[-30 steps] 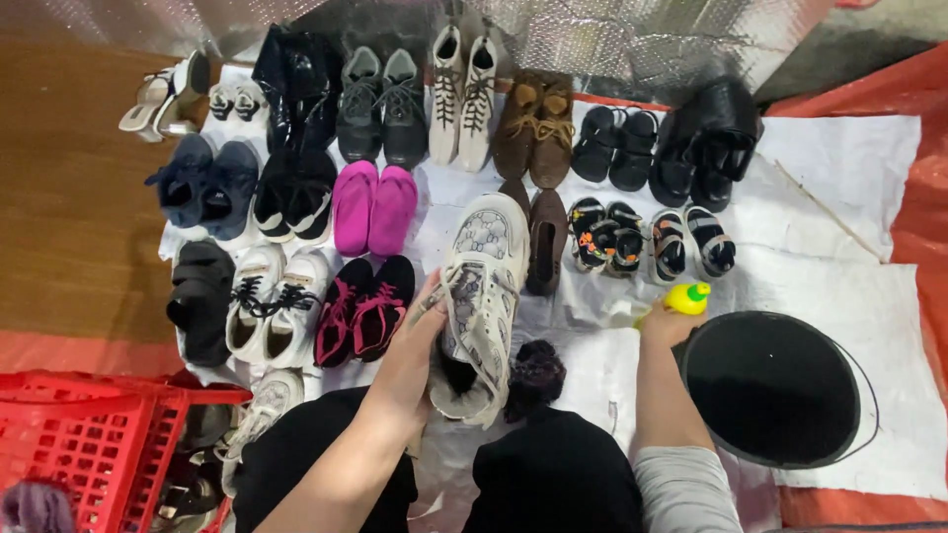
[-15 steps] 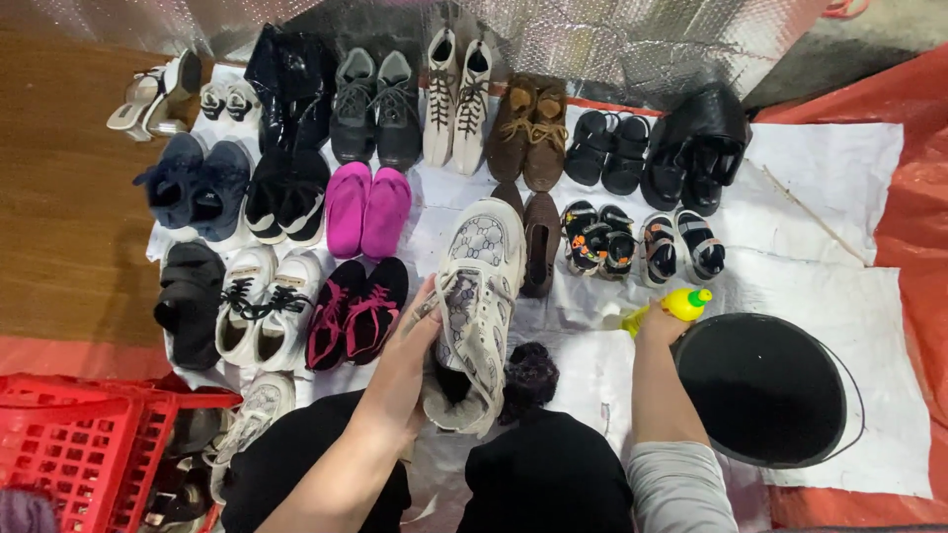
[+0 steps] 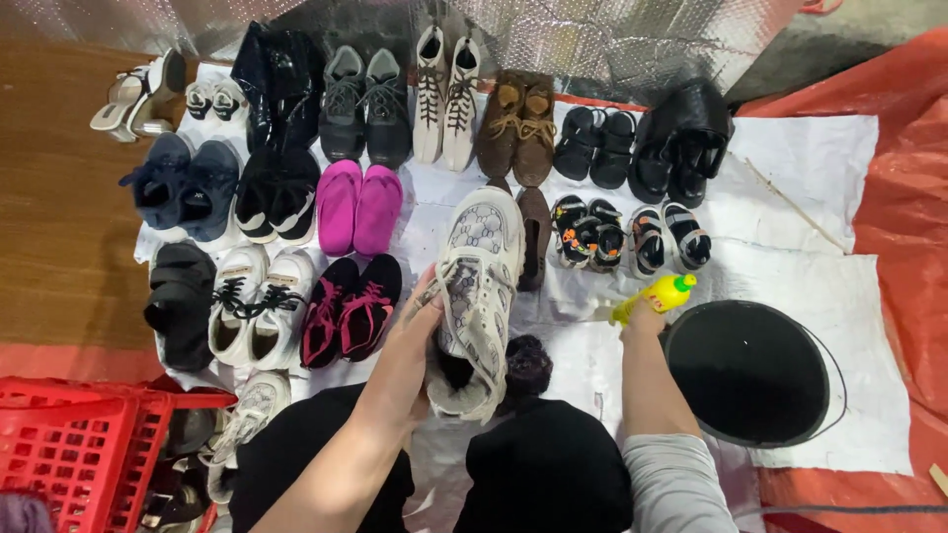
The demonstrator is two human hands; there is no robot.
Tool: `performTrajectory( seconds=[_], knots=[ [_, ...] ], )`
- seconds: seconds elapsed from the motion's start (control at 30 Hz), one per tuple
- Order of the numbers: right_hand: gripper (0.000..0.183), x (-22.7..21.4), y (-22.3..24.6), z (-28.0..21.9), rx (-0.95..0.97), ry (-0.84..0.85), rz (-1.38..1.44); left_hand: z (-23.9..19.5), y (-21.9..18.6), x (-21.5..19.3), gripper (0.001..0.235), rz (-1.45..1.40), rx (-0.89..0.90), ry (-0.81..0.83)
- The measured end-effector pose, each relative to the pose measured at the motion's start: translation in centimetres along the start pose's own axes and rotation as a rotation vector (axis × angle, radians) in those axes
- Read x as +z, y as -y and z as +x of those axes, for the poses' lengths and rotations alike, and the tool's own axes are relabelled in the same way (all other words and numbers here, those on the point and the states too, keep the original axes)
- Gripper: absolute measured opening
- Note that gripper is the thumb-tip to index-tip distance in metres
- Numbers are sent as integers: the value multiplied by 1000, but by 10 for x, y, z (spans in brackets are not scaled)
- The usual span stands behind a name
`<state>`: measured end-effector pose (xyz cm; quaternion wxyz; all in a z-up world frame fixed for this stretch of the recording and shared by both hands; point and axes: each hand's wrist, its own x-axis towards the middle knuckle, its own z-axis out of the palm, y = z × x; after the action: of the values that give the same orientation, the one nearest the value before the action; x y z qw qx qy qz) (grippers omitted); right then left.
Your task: The person scrubs a white sneaker with a toothbrush and cleaning solution, then wipes it with a cloth. They repeat this process, applying more solution from a yellow bottle and scrubbing the shoe again.
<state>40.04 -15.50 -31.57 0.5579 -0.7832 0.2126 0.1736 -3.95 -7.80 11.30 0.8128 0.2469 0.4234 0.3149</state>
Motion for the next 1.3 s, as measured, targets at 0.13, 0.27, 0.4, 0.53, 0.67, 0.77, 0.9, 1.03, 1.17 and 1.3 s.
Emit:
performTrajectory(
  seconds=[0.13, 0.27, 0.4, 0.53, 0.67, 0.77, 0.9, 1.03, 1.17, 1.3],
  knots=[
    [76, 11, -19, 33, 79, 193, -9, 13, 15, -11, 68, 45, 17, -26],
    [82, 11, 3, -28, 57, 552, -45, 26, 34, -9, 73, 2, 81, 4],
    [82, -69, 105, -242, -130, 1118, 18, 30, 50, -10, 82, 18, 155, 106],
    [90, -131, 149, -315, -401, 1438, -30, 37, 75, -5, 82, 113, 276, 103],
    [109, -146, 167, -350, -658, 1410, -149, 27, 77, 10, 91, 296, 365, 147],
    [112, -154, 171, -368, -706, 1385, -121, 19, 75, 7, 110, 327, 337, 233],
    [105, -167, 184, -368, -826, 1394, -56, 8, 57, -16, 123, 266, 269, 442],
    [110, -162, 178, -396, -715, 1512, 105, 4, 40, -10, 114, 134, 171, 475],
    [110, -148, 167, -384, -690, 1678, 95, 21, 44, -29, 92, 90, -11, 378],
    [75, -122, 142, -317, -698, 1277, 91, 19, 49, -33, 75, -14, 41, 91]
  ],
)
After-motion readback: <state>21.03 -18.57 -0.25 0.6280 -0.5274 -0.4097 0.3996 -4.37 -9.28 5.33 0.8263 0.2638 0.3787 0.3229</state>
